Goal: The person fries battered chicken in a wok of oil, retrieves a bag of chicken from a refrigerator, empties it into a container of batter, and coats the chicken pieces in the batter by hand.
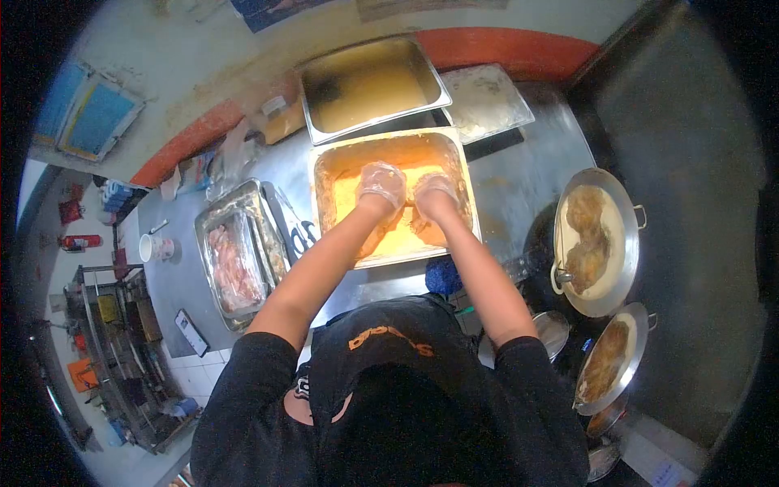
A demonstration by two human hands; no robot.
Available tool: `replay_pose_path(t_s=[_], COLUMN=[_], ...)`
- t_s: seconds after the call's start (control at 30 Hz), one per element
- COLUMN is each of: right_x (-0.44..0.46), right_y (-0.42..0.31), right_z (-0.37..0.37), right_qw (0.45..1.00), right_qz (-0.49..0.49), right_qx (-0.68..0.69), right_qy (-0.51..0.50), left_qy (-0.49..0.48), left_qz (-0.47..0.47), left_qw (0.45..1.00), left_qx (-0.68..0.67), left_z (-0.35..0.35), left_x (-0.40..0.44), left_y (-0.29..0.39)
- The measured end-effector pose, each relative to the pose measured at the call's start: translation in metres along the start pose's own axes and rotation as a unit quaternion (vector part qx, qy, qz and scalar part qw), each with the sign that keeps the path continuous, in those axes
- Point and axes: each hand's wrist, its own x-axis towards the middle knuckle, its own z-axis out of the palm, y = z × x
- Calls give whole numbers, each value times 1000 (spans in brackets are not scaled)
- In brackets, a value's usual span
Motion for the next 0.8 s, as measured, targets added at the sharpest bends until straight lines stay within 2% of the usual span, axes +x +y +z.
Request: replay_pose_path(t_s=[0.1,0.17,0.27,0.37,0.47,0.57,0.6,0.63,0.67,0.7,0.8], right_x=[-12,-20,-17,-16,-1,-5,-5,-4,-2,-4,4], right_y=[-8,-8,0,-4,1,-6,-14,-31,-46,-64,-35], right_z=[-27,-37,-43,-43,-1,-20,-12,1,12,-16,-11], right_qw=[999,995,998,997,996,969,956,934,904,883,919], right_qz=[45,76,20,15,17,114,100,85,70,168,146], right_qx=[29,64,-48,-64,25,187,184,179,172,328,287], right_qy=[2,27,-43,-39,83,112,205,296,384,291,228], left_qy=[-12,-29,-25,-2,17,5,-4,83,120,156,119], left_qz=[4,-5,-26,-18,-40,-34,-23,-3,-6,-6,-90], left_qw=[1000,1000,998,996,992,994,995,990,979,965,974], left_qx=[-7,-6,-44,-91,-116,-105,-96,-117,-165,-212,-171], left_z=[14,-21,-21,18,18,-2,-6,-2,21,25,10], left_x=[11,2,-1,0,-2,-6,-8,-22,-17,-18,-19], left_y=[0,0,-23,-41,-46,-51,-52,-33,-17,3,-28])
